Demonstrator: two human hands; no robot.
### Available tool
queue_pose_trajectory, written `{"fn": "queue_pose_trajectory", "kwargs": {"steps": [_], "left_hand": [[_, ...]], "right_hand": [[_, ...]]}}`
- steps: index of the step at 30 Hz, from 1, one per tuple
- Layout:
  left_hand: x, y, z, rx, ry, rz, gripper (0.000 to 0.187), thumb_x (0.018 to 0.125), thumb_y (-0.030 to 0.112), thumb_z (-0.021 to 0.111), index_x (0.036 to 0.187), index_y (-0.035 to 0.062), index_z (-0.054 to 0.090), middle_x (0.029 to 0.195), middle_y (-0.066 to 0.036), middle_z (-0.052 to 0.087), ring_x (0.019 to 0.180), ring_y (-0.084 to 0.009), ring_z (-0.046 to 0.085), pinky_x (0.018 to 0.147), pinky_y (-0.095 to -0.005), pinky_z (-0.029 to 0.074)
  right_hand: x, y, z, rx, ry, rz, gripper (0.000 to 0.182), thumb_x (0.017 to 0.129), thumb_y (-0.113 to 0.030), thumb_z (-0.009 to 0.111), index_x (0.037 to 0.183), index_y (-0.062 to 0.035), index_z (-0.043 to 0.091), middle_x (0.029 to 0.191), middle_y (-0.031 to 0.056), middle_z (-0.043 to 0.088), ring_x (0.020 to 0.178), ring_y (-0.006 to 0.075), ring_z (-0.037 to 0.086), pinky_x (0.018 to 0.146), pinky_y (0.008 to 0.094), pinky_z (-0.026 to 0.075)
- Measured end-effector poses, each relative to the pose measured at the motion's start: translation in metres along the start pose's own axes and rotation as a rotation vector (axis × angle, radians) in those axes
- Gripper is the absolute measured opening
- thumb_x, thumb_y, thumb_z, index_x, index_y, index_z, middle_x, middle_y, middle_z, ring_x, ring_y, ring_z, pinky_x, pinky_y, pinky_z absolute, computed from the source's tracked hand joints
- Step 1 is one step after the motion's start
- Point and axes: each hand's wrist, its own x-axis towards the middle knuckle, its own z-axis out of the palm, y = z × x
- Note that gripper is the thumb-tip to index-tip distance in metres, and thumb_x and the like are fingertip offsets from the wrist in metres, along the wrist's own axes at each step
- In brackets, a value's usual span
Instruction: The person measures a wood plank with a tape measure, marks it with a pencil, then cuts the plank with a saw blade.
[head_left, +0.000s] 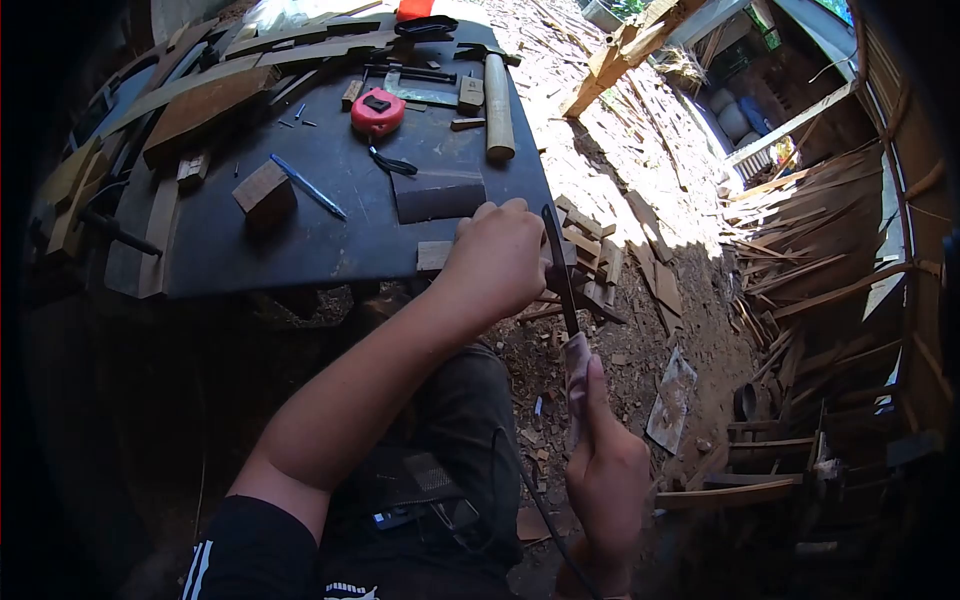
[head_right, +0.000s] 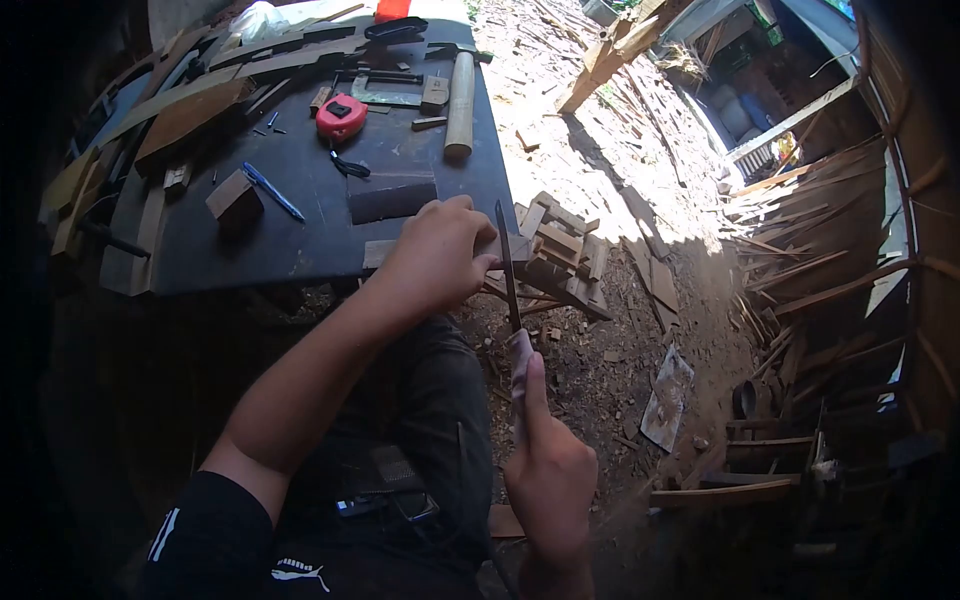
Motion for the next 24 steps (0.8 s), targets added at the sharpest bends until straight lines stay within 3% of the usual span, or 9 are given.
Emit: {"fn": "queue_pose_trajectory", "kwargs": {"steps": [5, 14, 20, 24], "left_hand": [[0.002, -0.002, 0.004, -0.009, 0.026, 0.020, 0.023, 0.085, 0.018, 0.077, 0.102, 0.0020, 0.077, 0.107, -0.016, 0.066, 0.106, -0.0376, 0.064, 0.096, -0.0450, 0.051], [-0.001, -0.005, 0.005, -0.002, 0.049, 0.008, 0.021, 0.084, 0.018, 0.078, 0.098, 0.0025, 0.077, 0.105, -0.017, 0.066, 0.105, -0.0383, 0.064, 0.095, -0.0470, 0.051], [0.003, -0.003, 0.003, -0.017, 0.024, 0.040, 0.022, 0.083, 0.017, 0.078, 0.099, 0.0015, 0.077, 0.104, -0.017, 0.066, 0.105, -0.0373, 0.065, 0.094, -0.0454, 0.051], [0.000, -0.003, 0.003, -0.038, 0.035, 0.041, 0.022, 0.084, 0.017, 0.078, 0.099, 0.0014, 0.077, 0.103, -0.018, 0.066, 0.105, -0.0376, 0.065, 0.095, -0.0458, 0.051]], "right_hand": [[0.057, 0.000, 0.033, -0.006, 0.079, -0.061, 0.063, 0.100, -0.011, 0.059, 0.158, -0.0237, 0.041, 0.076, 0.0263, 0.064, 0.068, 0.0452, 0.066, 0.062, 0.0521, 0.048], [-0.025, 0.005, -0.004, 0.011, -0.025, 0.000, 0.065, 0.098, -0.008, 0.059, 0.159, -0.0217, 0.040, 0.080, 0.0268, 0.066, 0.070, 0.0443, 0.068, 0.062, 0.0513, 0.049], [0.067, -0.001, 0.037, -0.043, 0.063, -0.042, 0.067, 0.098, -0.009, 0.059, 0.160, -0.0211, 0.038, 0.076, 0.0265, 0.064, 0.066, 0.0435, 0.065, 0.061, 0.0518, 0.048], [0.055, 0.000, 0.040, -0.006, 0.044, -0.041, 0.066, 0.099, -0.007, 0.058, 0.160, -0.0214, 0.038, 0.078, 0.0263, 0.064, 0.069, 0.0423, 0.068, 0.063, 0.0502, 0.050]]}}
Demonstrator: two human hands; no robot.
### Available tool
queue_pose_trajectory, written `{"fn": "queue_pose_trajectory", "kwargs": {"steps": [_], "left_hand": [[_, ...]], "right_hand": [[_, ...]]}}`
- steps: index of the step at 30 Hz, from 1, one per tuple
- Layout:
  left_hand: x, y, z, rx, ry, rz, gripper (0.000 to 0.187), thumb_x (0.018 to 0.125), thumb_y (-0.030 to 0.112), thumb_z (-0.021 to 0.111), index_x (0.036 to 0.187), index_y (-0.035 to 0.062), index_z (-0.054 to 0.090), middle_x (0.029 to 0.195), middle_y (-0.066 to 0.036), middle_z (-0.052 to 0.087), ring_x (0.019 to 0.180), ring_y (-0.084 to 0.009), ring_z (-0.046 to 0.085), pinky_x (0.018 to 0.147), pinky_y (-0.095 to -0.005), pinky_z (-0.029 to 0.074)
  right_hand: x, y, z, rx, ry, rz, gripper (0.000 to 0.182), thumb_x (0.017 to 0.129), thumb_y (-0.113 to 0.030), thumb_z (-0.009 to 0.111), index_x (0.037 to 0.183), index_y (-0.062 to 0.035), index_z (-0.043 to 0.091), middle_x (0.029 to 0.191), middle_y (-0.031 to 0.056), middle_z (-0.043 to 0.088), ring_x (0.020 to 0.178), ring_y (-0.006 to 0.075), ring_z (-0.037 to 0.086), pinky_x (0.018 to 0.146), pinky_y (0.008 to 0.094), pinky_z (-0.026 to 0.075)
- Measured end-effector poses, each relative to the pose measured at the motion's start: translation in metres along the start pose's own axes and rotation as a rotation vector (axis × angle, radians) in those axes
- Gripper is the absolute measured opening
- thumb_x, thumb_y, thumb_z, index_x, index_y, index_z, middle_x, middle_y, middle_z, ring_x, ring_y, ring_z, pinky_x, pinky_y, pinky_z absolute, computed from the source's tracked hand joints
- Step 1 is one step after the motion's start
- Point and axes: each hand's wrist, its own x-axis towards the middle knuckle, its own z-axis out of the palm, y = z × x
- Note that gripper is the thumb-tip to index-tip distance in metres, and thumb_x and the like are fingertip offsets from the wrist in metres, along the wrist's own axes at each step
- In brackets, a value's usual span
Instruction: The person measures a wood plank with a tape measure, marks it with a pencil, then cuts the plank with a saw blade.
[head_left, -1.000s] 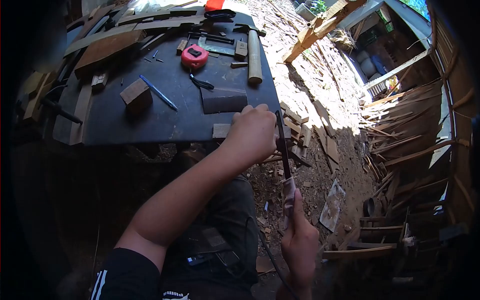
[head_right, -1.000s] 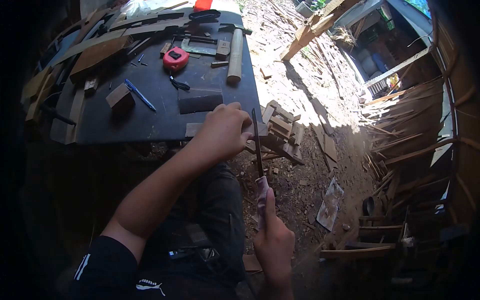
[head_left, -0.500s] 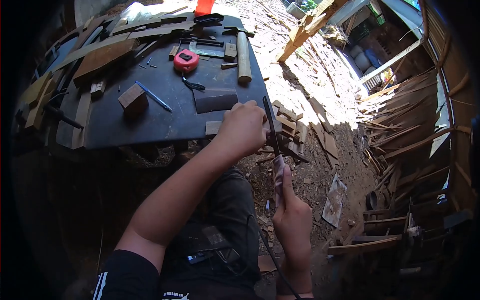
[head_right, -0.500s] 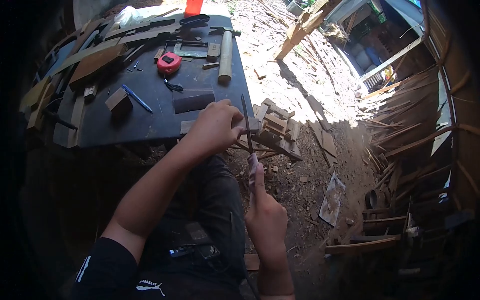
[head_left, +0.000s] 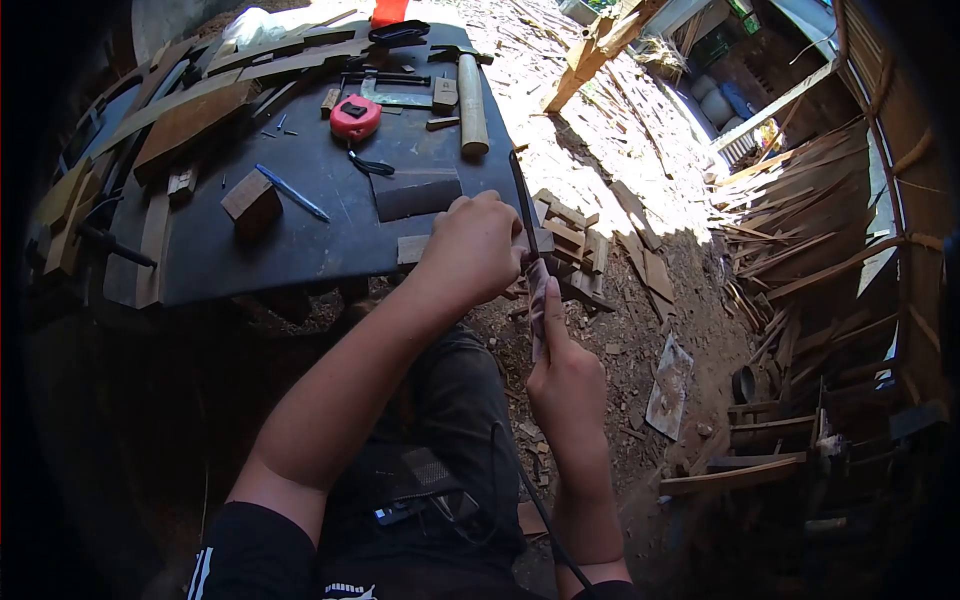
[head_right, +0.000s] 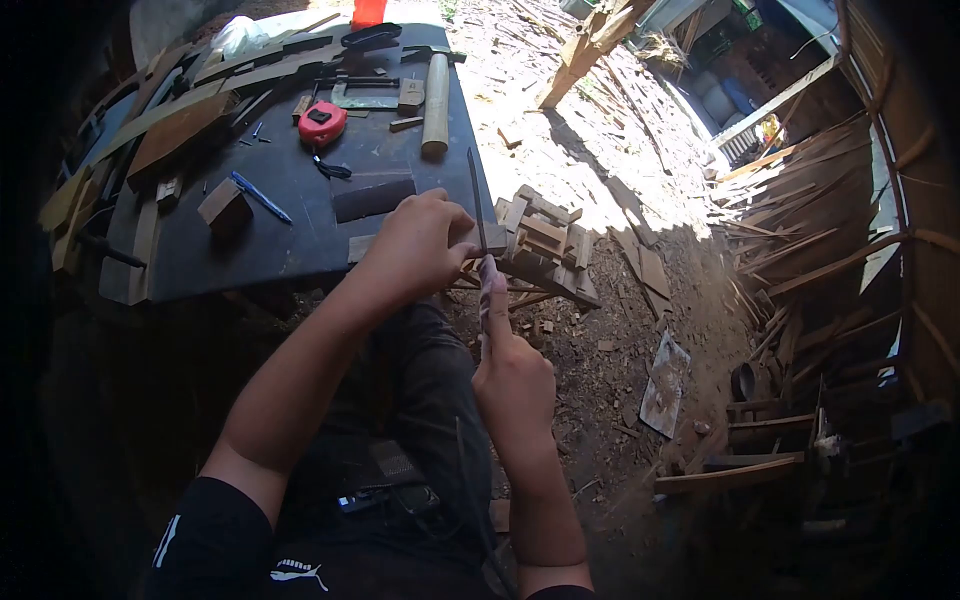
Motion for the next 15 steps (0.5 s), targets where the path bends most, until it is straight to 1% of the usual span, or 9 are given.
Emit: {"fn": "queue_pose_trajectory", "kwargs": {"steps": [3, 6, 8, 12, 15], "left_hand": [[0.000, 0.003, -0.003, 0.058, -0.032, -0.020, 0.022, 0.084, 0.017, 0.077, 0.101, 0.0018, 0.077, 0.103, -0.018, 0.065, 0.105, -0.0378, 0.064, 0.095, -0.0460, 0.051], [0.001, 0.001, 0.002, 0.050, -0.003, -0.015, 0.021, 0.085, 0.016, 0.076, 0.101, 0.0020, 0.077, 0.103, -0.018, 0.065, 0.105, -0.0380, 0.064, 0.095, -0.0461, 0.051], [0.002, -0.001, 0.003, 0.052, 0.004, -0.010, 0.021, 0.085, 0.016, 0.076, 0.100, 0.0023, 0.077, 0.103, -0.018, 0.065, 0.105, -0.0381, 0.064, 0.095, -0.0459, 0.051], [0.002, 0.000, 0.001, 0.018, -0.007, 0.001, 0.022, 0.084, 0.017, 0.077, 0.100, 0.0026, 0.078, 0.103, -0.018, 0.065, 0.105, -0.0381, 0.064, 0.096, -0.0455, 0.051], [0.002, 0.001, -0.002, 0.017, -0.041, -0.021, 0.023, 0.084, 0.018, 0.077, 0.101, 0.0027, 0.077, 0.103, -0.017, 0.065, 0.105, -0.0380, 0.064, 0.096, -0.0456, 0.051]], "right_hand": [[-0.055, 0.015, -0.009, 0.100, 0.014, 0.031, 0.067, 0.098, -0.004, 0.057, 0.160, -0.0218, 0.039, 0.081, 0.0267, 0.066, 0.073, 0.0422, 0.070, 0.065, 0.0479, 0.052], [-0.080, 0.015, -0.020, 0.083, -0.030, 0.078, 0.067, 0.098, -0.001, 0.056, 0.160, -0.0216, 0.040, 0.084, 0.0270, 0.067, 0.076, 0.0426, 0.071, 0.066, 0.0465, 0.052], [-0.062, 0.011, -0.015, 0.055, -0.019, 0.054, 0.068, 0.097, -0.002, 0.057, 0.160, -0.0211, 0.040, 0.083, 0.0266, 0.067, 0.075, 0.0425, 0.070, 0.065, 0.0468, 0.052], [0.011, 0.002, 0.009, -0.009, 0.019, 0.037, 0.069, 0.096, -0.002, 0.058, 0.160, -0.0202, 0.039, 0.082, 0.0258, 0.067, 0.073, 0.0418, 0.070, 0.064, 0.0464, 0.052], [-0.007, -0.005, 0.002, -0.018, -0.002, 0.042, 0.069, 0.096, -0.002, 0.058, 0.160, -0.0196, 0.039, 0.082, 0.0260, 0.067, 0.071, 0.0419, 0.070, 0.063, 0.0466, 0.052]]}}
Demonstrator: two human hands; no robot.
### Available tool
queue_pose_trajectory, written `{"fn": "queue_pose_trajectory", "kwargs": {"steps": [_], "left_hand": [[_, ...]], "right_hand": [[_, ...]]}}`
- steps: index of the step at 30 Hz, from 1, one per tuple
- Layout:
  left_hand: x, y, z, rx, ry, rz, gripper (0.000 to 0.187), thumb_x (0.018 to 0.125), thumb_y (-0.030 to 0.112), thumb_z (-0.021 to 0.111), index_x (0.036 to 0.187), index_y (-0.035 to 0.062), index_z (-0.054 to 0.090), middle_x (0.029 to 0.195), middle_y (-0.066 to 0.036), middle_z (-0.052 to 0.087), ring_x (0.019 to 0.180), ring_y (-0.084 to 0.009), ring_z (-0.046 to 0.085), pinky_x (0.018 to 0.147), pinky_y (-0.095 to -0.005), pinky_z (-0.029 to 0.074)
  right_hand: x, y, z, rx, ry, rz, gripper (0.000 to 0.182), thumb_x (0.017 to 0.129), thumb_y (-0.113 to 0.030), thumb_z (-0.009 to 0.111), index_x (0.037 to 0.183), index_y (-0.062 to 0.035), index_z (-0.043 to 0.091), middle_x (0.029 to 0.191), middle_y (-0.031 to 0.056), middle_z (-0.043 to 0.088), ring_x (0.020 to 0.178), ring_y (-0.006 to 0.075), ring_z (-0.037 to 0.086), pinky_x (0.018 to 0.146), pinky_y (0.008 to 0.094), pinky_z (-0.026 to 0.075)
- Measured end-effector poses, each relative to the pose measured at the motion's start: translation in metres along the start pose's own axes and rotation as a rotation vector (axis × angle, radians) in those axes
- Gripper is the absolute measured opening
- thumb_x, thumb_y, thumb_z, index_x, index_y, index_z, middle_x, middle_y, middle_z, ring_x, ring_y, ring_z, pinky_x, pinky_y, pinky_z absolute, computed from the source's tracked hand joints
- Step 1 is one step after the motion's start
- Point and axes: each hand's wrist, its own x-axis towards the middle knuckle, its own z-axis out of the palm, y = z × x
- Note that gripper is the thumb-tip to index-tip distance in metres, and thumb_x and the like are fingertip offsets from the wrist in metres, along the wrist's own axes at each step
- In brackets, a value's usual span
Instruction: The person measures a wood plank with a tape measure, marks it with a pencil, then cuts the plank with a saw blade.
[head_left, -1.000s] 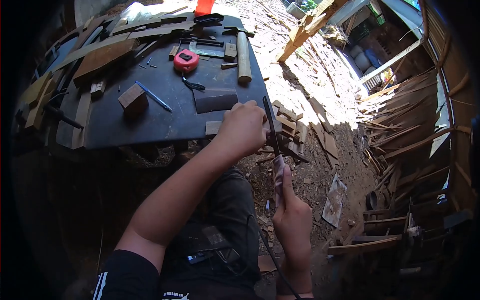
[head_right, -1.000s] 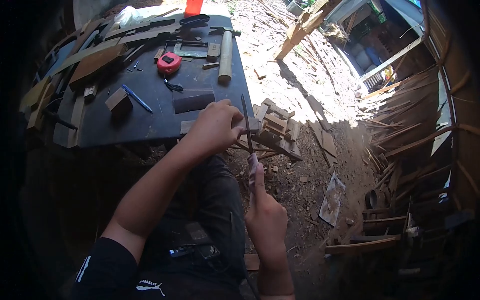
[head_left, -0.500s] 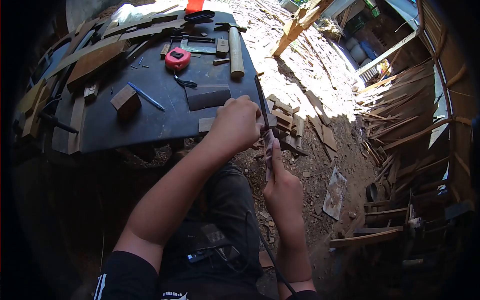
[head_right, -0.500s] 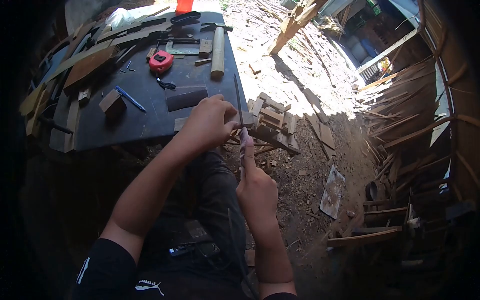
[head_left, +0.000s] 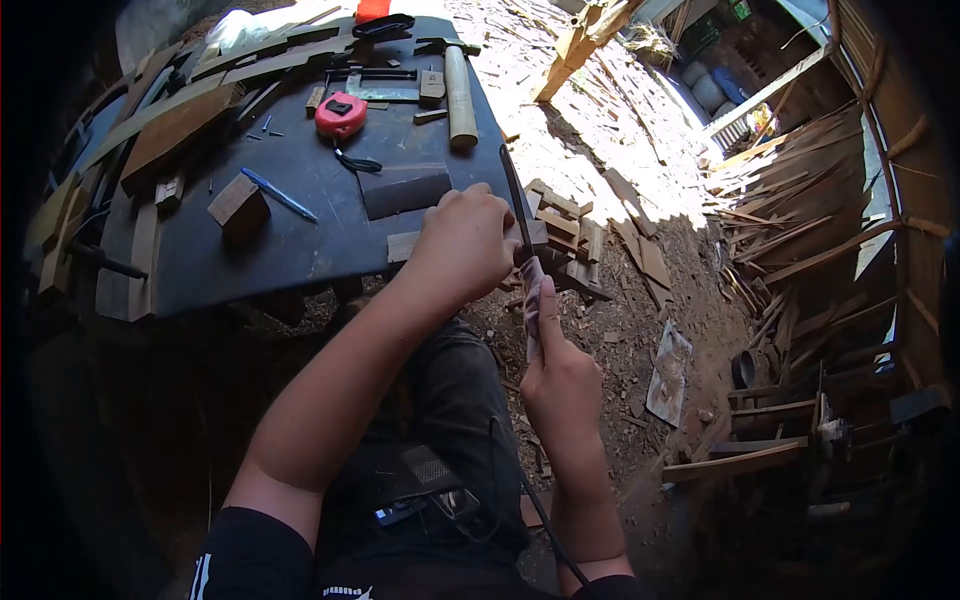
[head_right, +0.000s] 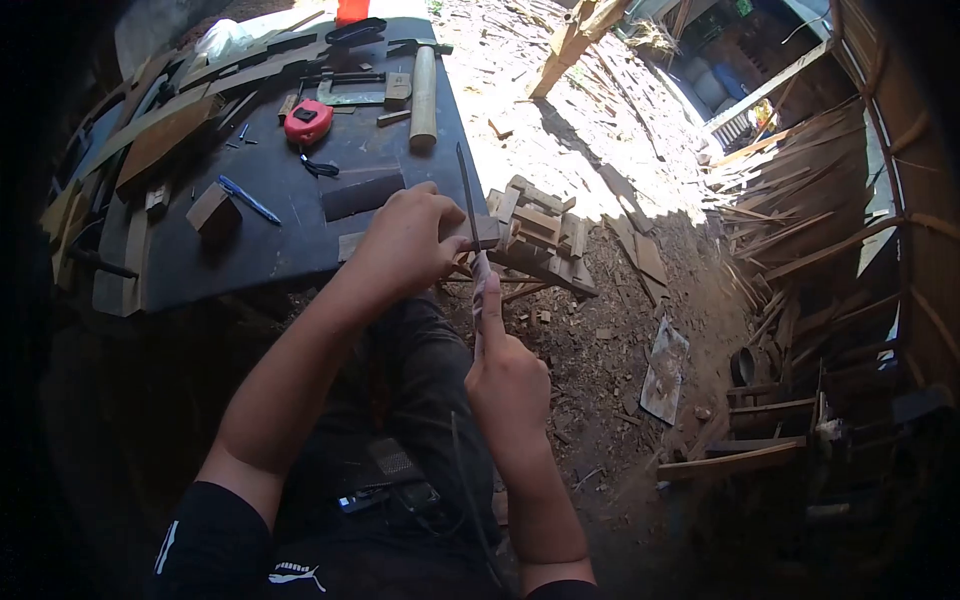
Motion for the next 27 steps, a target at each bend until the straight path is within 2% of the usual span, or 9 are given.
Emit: {"fn": "queue_pose_trajectory", "kwargs": {"steps": [3, 6, 7, 10, 12, 15, 20, 25, 27], "left_hand": [[-0.001, -0.001, 0.002, 0.017, 0.035, 0.016, 0.022, 0.084, 0.018, 0.077, 0.101, 0.0028, 0.077, 0.103, -0.017, 0.065, 0.105, -0.0380, 0.064, 0.096, -0.0459, 0.051], [-0.001, -0.001, 0.004, 0.038, 0.043, 0.003, 0.021, 0.084, 0.017, 0.077, 0.101, 0.0041, 0.078, 0.103, -0.017, 0.065, 0.106, -0.0382, 0.064, 0.096, -0.0461, 0.051], [-0.004, -0.002, 0.005, 0.031, 0.045, -0.002, 0.021, 0.084, 0.017, 0.077, 0.101, 0.0039, 0.078, 0.103, -0.017, 0.065, 0.105, -0.0384, 0.064, 0.095, -0.0461, 0.051], [-0.003, 0.000, 0.003, 0.019, 0.047, 0.025, 0.022, 0.085, 0.017, 0.076, 0.102, 0.0032, 0.078, 0.103, -0.018, 0.066, 0.103, -0.0388, 0.065, 0.094, -0.0464, 0.052], [0.000, -0.002, 0.003, 0.002, 0.047, 0.037, 0.023, 0.084, 0.017, 0.076, 0.102, 0.0023, 0.078, 0.103, -0.019, 0.066, 0.101, -0.0391, 0.066, 0.093, -0.0468, 0.052], [-0.001, -0.002, 0.003, -0.003, 0.042, 0.039, 0.024, 0.084, 0.017, 0.077, 0.102, 0.0019, 0.078, 0.103, -0.020, 0.066, 0.100, -0.0396, 0.066, 0.091, -0.0467, 0.052], [-0.002, -0.002, 0.002, 0.023, 0.062, 0.025, 0.026, 0.084, 0.021, 0.079, 0.101, 0.0013, 0.078, 0.103, -0.020, 0.066, 0.103, -0.0394, 0.065, 0.093, -0.0460, 0.051], [0.001, -0.004, 0.006, 0.011, 0.075, 0.058, 0.026, 0.083, 0.019, 0.079, 0.101, -0.0009, 0.077, 0.098, -0.019, 0.066, 0.098, -0.0380, 0.066, 0.090, -0.0450, 0.052], [0.003, -0.005, 0.006, -0.040, 0.053, 0.062, 0.026, 0.083, 0.016, 0.078, 0.101, -0.0018, 0.076, 0.094, -0.019, 0.066, 0.094, -0.0375, 0.067, 0.086, -0.0444, 0.052]], "right_hand": [[-0.053, 0.016, -0.011, 0.091, 0.007, 0.022, 0.068, 0.096, -0.001, 0.057, 0.159, -0.0188, 0.040, 0.082, 0.0268, 0.067, 0.071, 0.0425, 0.069, 0.063, 0.0477, 0.051], [-0.083, 0.021, -0.033, 0.003, -0.028, -0.025, 0.077, 0.094, -0.004, 0.064, 0.163, -0.0202, 0.032, 0.078, 0.0196, 0.068, 0.066, 0.0379, 0.070, 0.060, 0.0494, 0.052], [-0.080, 0.020, -0.036, -0.009, -0.014, -0.024, 0.076, 0.095, -0.005, 0.063, 0.163, -0.0203, 0.033, 0.075, 0.0200, 0.067, 0.065, 0.0375, 0.070, 0.060, 0.0496, 0.052], [-0.029, 0.003, -0.031, 0.024, -0.045, 0.013, 0.064, 0.098, -0.004, 0.057, 0.158, -0.0207, 0.043, 0.081, 0.0280, 0.066, 0.072, 0.0441, 0.069, 0.063, 0.0505, 0.050], [0.020, 0.004, -0.007, -0.012, 0.014, -0.012, 0.063, 0.099, -0.007, 0.057, 0.158, -0.0232, 0.042, 0.079, 0.0270, 0.066, 0.072, 0.0449, 0.068, 0.063, 0.0518, 0.049], [0.025, -0.007, -0.007, -0.049, -0.035, 0.015, 0.064, 0.099, -0.008, 0.058, 0.159, -0.0232, 0.041, 0.080, 0.0268, 0.067, 0.073, 0.0454, 0.068, 0.064, 0.0520, 0.050], [-0.068, 0.014, -0.034, 0.117, -0.003, 0.032, 0.060, 0.099, -0.004, 0.056, 0.156, -0.0175, 0.045, 0.083, 0.0282, 0.067, 0.073, 0.0439, 0.070, 0.064, 0.0488, 0.053], [-0.037, -0.007, -0.062, 0.041, -0.111, 0.021, 0.058, 0.099, -0.005, 0.055, 0.156, -0.0178, 0.046, 0.083, 0.0284, 0.067, 0.077, 0.0460, 0.069, 0.066, 0.0496, 0.053], [0.008, -0.002, -0.027, -0.064, -0.069, 0.006, 0.059, 0.100, -0.010, 0.055, 0.157, -0.0203, 0.043, 0.081, 0.0279, 0.067, 0.076, 0.0461, 0.068, 0.065, 0.0525, 0.051]]}}
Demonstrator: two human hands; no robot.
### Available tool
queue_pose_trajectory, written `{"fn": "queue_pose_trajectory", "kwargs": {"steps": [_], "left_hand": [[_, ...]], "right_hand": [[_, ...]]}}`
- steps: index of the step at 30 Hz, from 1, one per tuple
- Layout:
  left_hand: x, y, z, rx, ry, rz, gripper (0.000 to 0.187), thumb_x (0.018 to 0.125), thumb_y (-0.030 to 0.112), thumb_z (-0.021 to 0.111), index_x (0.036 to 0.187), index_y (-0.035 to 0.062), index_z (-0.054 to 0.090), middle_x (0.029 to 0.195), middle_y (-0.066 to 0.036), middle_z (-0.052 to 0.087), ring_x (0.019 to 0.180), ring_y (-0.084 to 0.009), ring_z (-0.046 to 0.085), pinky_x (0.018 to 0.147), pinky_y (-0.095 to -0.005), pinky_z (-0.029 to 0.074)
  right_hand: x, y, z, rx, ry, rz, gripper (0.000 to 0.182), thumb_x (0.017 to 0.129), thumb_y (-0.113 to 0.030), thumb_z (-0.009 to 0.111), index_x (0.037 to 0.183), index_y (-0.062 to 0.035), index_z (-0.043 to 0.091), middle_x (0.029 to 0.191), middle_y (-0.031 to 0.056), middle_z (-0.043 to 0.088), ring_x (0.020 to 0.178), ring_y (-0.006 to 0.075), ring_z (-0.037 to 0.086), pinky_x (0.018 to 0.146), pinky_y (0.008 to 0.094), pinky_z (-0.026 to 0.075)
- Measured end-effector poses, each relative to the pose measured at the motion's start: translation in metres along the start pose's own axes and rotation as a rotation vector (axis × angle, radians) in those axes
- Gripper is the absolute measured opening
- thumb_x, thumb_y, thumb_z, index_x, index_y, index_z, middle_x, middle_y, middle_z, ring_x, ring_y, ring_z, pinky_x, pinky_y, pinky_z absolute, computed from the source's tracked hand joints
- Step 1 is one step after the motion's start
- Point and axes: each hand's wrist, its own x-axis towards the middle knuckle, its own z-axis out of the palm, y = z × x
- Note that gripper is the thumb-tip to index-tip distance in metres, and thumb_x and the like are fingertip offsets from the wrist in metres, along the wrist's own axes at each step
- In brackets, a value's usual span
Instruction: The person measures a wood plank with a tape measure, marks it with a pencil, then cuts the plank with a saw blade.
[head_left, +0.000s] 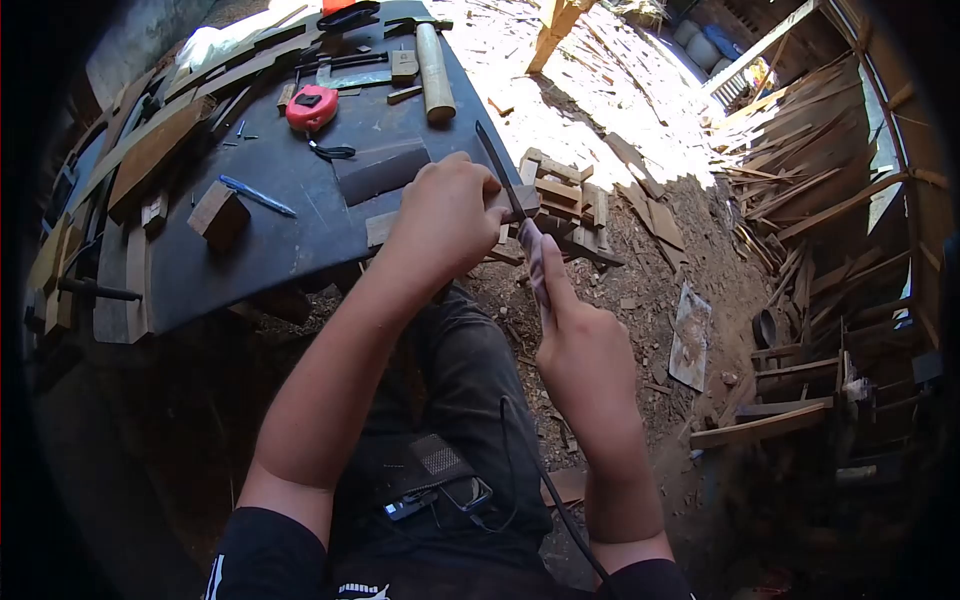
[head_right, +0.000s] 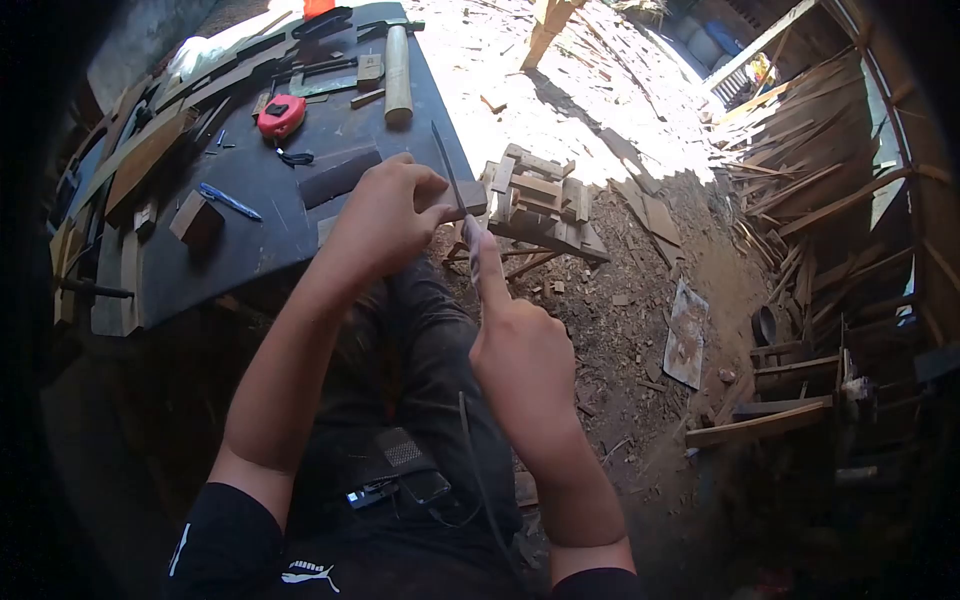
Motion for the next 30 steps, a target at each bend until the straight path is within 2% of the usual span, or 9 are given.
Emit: {"fn": "queue_pose_trajectory", "kwargs": {"steps": [5, 9, 12, 14, 16, 19, 23, 26, 30], "left_hand": [[-0.004, 0.002, -0.002, 0.014, -0.004, -0.011, 0.025, 0.084, 0.016, 0.078, 0.102, -0.0019, 0.076, 0.097, -0.020, 0.067, 0.096, -0.0378, 0.067, 0.088, -0.0442, 0.053], [-0.005, 0.001, 0.000, 0.071, 0.040, 0.001, 0.026, 0.084, 0.017, 0.079, 0.103, -0.0021, 0.076, 0.100, -0.020, 0.068, 0.097, -0.0383, 0.067, 0.090, -0.0436, 0.053], [-0.006, 0.002, -0.002, 0.057, 0.019, -0.027, 0.026, 0.084, 0.016, 0.079, 0.102, -0.0018, 0.076, 0.100, -0.020, 0.068, 0.096, -0.0383, 0.068, 0.089, -0.0433, 0.053], [-0.001, 0.001, -0.001, 0.049, 0.009, -0.013, 0.026, 0.084, 0.017, 0.079, 0.102, -0.0020, 0.076, 0.098, -0.021, 0.068, 0.096, -0.0383, 0.068, 0.088, -0.0436, 0.053], [0.000, 0.000, -0.002, 0.040, -0.002, 0.010, 0.027, 0.083, 0.017, 0.079, 0.102, -0.0021, 0.077, 0.097, -0.021, 0.068, 0.095, -0.0383, 0.068, 0.087, -0.0440, 0.053], [-0.003, 0.001, -0.004, 0.035, -0.007, 0.000, 0.028, 0.084, 0.018, 0.078, 0.103, -0.0021, 0.077, 0.098, -0.022, 0.068, 0.095, -0.0385, 0.068, 0.088, -0.0437, 0.054], [-0.001, 0.001, -0.002, 0.038, 0.034, -0.015, 0.028, 0.085, 0.019, 0.078, 0.103, -0.0024, 0.076, 0.099, -0.022, 0.069, 0.098, -0.0390, 0.068, 0.091, -0.0437, 0.054], [-0.005, 0.001, 0.001, 0.071, 0.057, -0.004, 0.027, 0.086, 0.019, 0.077, 0.101, -0.0028, 0.076, 0.097, -0.021, 0.069, 0.097, -0.0386, 0.067, 0.091, -0.0445, 0.053], [0.000, -0.001, 0.000, 0.054, 0.014, 0.021, 0.027, 0.084, 0.018, 0.077, 0.100, -0.0037, 0.075, 0.096, -0.022, 0.069, 0.095, -0.0388, 0.067, 0.088, -0.0447, 0.052]], "right_hand": [[0.002, 0.000, 0.020, 0.106, 0.015, 0.037, 0.062, 0.100, -0.011, 0.056, 0.159, -0.0229, 0.039, 0.080, 0.0278, 0.066, 0.074, 0.0462, 0.068, 0.066, 0.0545, 0.050], [-0.079, 0.024, 0.013, 0.272, 0.100, 0.001, 0.064, 0.098, 0.000, 0.055, 0.157, -0.0204, 0.043, 0.083, 0.0291, 0.066, 0.076, 0.0467, 0.068, 0.063, 0.0447, 0.051], [-0.080, 0.022, -0.004, 0.150, 0.067, -0.022, 0.066, 0.098, -0.010, 0.062, 0.160, -0.0210, 0.040, 0.071, 0.0202, 0.065, 0.064, 0.0391, 0.067, 0.061, 0.0485, 0.051], [-0.040, 0.009, -0.007, 0.152, 0.030, -0.017, 0.061, 0.099, -0.004, 0.057, 0.157, -0.0200, 0.045, 0.080, 0.0282, 0.066, 0.072, 0.0468, 0.066, 0.061, 0.0454, 0.050], [0.015, 0.013, 0.019, 0.120, 0.114, -0.086, 0.060, 0.100, -0.009, 0.058, 0.157, -0.0206, 0.044, 0.075, 0.0271, 0.064, 0.068, 0.0463, 0.065, 0.061, 0.0511, 0.049], [0.014, -0.004, 0.016, 0.078, 0.093, -0.049, 0.060, 0.100, -0.012, 0.058, 0.157, -0.0218, 0.042, 0.072, 0.0262, 0.062, 0.064, 0.0461, 0.063, 0.061, 0.0556, 0.045], [-0.060, 0.016, 0.018, 0.151, 0.113, -0.046, 0.065, 0.099, -0.005, 0.055, 0.160, -0.0199, 0.039, 0.073, 0.0224, 0.066, 0.065, 0.0389, 0.069, 0.061, 0.0479, 0.053], [-0.086, 0.016, -0.003, 0.266, 0.119, -0.014, 0.060, 0.097, 0.000, 0.058, 0.155, -0.0125, 0.047, 0.081, 0.0278, 0.066, 0.071, 0.0447, 0.068, 0.060, 0.0434, 0.050], [-0.017, 0.005, 0.012, 0.129, 0.103, -0.030, 0.063, 0.097, -0.002, 0.058, 0.157, -0.0151, 0.043, 0.079, 0.0279, 0.064, 0.071, 0.0455, 0.068, 0.060, 0.0455, 0.050]]}}
